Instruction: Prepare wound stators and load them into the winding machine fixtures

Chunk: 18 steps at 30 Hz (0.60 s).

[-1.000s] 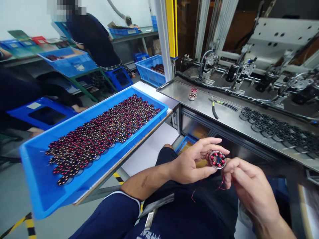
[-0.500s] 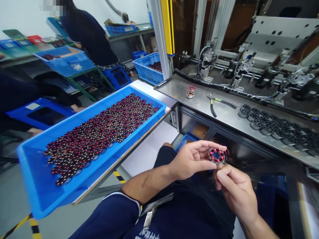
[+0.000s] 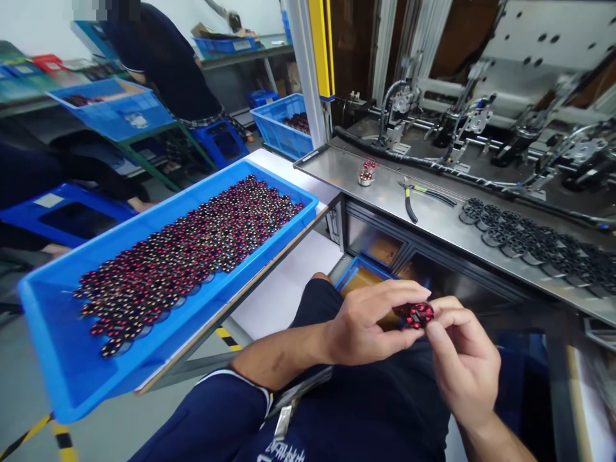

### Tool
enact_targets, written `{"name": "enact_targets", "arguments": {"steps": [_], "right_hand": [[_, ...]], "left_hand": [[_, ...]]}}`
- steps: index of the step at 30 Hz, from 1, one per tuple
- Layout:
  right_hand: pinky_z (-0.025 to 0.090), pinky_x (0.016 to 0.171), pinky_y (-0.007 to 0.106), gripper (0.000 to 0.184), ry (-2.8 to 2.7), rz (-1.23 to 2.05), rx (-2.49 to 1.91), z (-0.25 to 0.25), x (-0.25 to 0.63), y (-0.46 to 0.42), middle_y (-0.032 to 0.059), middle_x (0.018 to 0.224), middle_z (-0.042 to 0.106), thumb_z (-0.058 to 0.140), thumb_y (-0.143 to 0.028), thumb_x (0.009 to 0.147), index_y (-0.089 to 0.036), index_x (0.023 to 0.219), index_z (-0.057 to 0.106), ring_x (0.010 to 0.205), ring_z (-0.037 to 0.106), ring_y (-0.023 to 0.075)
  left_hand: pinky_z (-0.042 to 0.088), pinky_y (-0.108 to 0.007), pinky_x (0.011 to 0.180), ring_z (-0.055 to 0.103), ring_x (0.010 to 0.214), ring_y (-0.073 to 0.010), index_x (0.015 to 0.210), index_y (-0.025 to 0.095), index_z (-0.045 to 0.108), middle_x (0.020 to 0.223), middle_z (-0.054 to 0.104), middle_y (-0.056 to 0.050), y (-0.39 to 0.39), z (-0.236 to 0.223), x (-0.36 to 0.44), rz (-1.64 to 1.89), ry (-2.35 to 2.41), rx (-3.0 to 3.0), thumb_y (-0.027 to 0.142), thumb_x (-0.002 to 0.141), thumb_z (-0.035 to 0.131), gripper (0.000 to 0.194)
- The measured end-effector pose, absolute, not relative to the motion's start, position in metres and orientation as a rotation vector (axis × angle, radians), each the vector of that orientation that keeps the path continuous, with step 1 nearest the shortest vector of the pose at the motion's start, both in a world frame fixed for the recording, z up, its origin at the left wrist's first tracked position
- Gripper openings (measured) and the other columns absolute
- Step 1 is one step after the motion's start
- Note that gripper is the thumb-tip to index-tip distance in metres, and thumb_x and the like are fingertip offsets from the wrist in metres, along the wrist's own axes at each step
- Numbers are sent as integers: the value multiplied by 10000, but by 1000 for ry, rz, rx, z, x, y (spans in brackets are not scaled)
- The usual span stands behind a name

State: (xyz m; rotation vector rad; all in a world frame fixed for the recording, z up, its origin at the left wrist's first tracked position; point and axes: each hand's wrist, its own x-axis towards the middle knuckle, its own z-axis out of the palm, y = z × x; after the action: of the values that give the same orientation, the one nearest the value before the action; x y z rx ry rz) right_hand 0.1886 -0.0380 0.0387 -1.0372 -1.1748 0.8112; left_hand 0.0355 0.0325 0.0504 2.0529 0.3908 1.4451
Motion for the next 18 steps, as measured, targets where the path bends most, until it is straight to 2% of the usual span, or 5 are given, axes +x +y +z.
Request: {"name": "enact_targets", "arguments": {"steps": [8,11,13,16,18], "right_hand": [[486,733,303,90,-1004,860,-1050,29,177,-43,34,865,551,605,-234,952,-230,864,584,808,537,163],[498,755,319,54,-1053,862,-1008,28,179,-41,39,905,553,637,-240,927,-239,929,584,843,545,174],[501,776,334,86,-1105,862,-992,31,182,-39,49,936,549,658,-242,911,-237,955,584,868,541,181],[480,754,304,50,-1139,868,-994,35,183,-37,34,893,526,614,-215,943,-227,903,587,837,517,162],[453,726,283,102,-1076,866,-1005,36,180,-37,23,872,516,575,-216,972,-225,870,577,810,501,148]], "left_hand": [[622,-300,842,742,953,-203,1188,143,682,1119,730,-138,30,45,39,1065,446,1390,210,763,822,452],[613,-298,835,721,975,-210,1106,148,723,1111,710,-126,31,45,40,1228,487,1585,194,708,848,420],[614,-296,831,722,953,-202,1129,157,717,1074,717,-110,32,46,40,1338,496,1808,171,725,810,415],[622,-298,835,732,923,-194,1150,157,697,1041,733,-102,32,48,40,1438,491,2011,159,732,789,428],[625,-305,843,737,913,-195,1126,148,695,1020,744,-108,32,49,40,1458,500,2031,161,728,802,412]]}}
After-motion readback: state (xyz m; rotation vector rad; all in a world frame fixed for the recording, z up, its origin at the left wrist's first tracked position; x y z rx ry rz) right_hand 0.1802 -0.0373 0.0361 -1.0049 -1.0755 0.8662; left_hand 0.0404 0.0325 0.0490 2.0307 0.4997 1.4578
